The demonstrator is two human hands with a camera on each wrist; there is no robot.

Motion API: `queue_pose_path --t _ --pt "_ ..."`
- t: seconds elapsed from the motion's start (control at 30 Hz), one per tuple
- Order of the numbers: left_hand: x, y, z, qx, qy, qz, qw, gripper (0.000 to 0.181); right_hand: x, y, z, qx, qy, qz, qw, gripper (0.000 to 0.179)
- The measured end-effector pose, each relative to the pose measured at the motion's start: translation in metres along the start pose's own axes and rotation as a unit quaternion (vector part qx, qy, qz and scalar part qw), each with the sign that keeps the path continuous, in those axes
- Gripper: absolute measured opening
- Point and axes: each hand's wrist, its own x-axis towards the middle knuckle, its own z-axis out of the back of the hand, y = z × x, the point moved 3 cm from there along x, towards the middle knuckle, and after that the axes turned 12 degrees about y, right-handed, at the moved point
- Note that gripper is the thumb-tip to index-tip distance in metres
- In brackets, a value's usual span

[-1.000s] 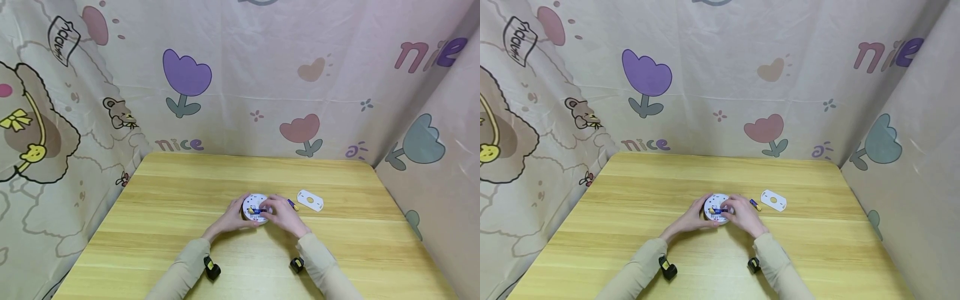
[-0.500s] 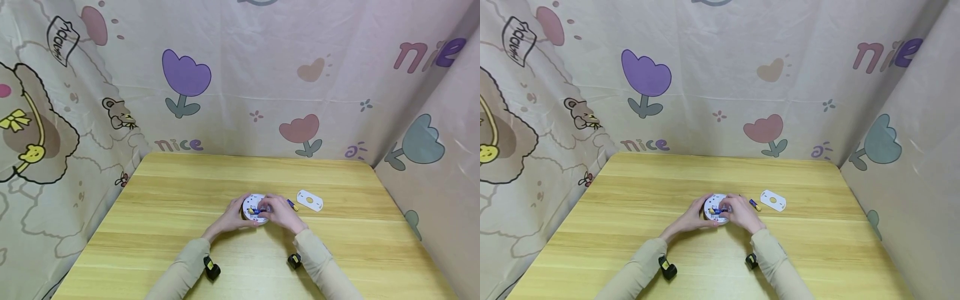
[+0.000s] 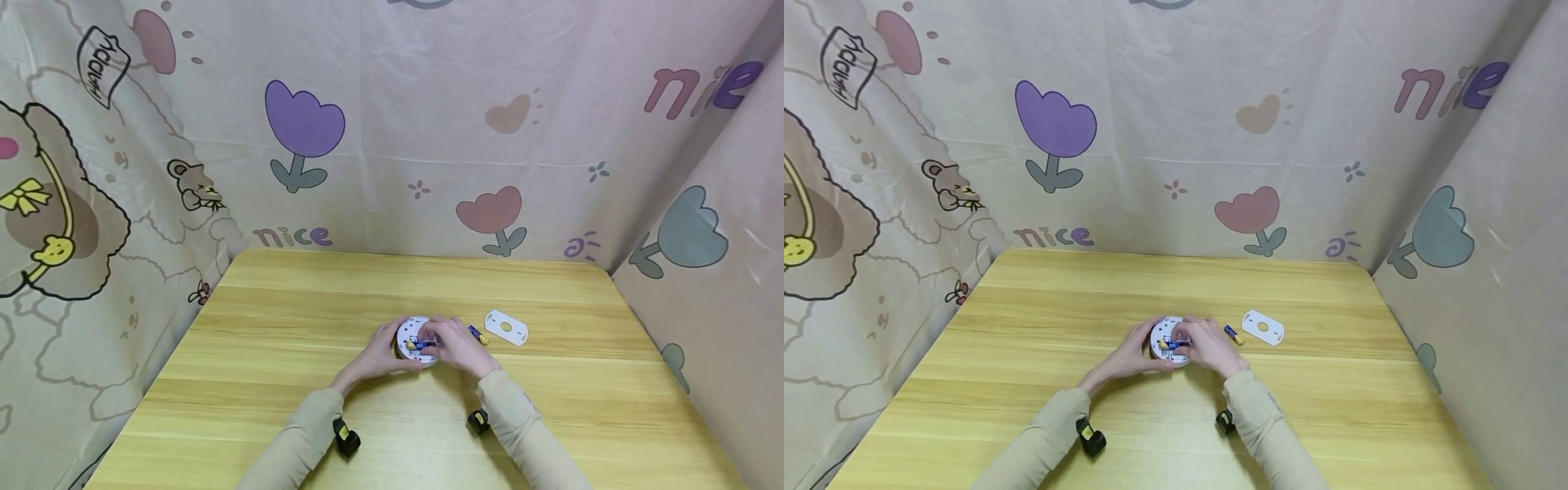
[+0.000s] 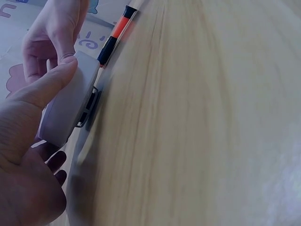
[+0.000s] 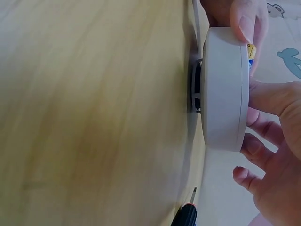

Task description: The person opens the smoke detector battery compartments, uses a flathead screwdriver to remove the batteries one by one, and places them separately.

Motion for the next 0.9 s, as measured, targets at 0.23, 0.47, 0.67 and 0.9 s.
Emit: queue_pose_path --t 0.23,0.47,0.67,0.9 --pt "-0.0006 -0.0011 0.0009 -0.001 -0.002 -0.003 1.0000 0.108 -0.0005 0.0031 0.0013 -0.010 0.003 -0.005 0.9999 0.019" --pt "-0.0019 -0.0023 0.0011 0.004 0.002 -0.003 1.0000 0.109 -0.0004 0.0049 0.0015 -0.017 0.005 -0.005 0.9998 0.020" --pt "-0.0021 -0.0014 0.0012 0.009 0.005 -0.002 0.9999 0.110 0.0023 0.0074 0.0042 -0.016 0.020 0.005 0.9997 0.020" --pt "-0.0022 -0.0023 0.0011 0.006 0.001 -0.007 1.0000 0.110 0.0064 0.0078 0.0059 -0.040 0.038 0.007 0.9985 0.018"
